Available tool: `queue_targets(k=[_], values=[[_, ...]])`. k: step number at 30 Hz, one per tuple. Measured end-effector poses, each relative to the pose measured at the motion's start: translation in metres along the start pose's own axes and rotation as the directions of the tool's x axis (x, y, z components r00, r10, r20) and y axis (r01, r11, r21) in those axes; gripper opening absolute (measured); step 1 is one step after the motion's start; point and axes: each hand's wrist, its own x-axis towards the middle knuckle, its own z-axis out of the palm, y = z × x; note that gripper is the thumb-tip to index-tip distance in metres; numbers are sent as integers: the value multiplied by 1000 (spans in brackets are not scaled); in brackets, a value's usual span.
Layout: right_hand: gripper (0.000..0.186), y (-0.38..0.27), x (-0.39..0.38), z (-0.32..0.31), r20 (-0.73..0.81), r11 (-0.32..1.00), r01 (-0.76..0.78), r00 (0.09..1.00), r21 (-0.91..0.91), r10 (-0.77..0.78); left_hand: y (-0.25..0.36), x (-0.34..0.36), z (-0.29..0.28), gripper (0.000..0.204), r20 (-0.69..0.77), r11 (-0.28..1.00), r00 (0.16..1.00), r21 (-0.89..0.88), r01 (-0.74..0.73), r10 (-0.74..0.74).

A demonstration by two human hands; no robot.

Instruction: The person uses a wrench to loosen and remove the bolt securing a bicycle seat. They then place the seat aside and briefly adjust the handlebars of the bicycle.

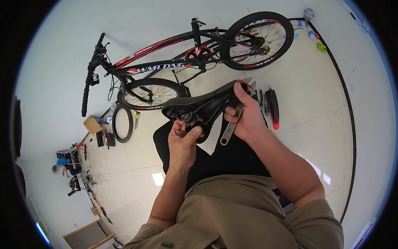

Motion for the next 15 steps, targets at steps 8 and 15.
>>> queue_targets(k=[8,15], values=[[16,-4,0,2,82,998,-18,997,65,12,6,-2,4,21,80,989,995,-143,-46,58],[18,-3,1,2,39,998,-6,999,57,4,10,8,-4,37,86,936,977,-280,212,-196]])
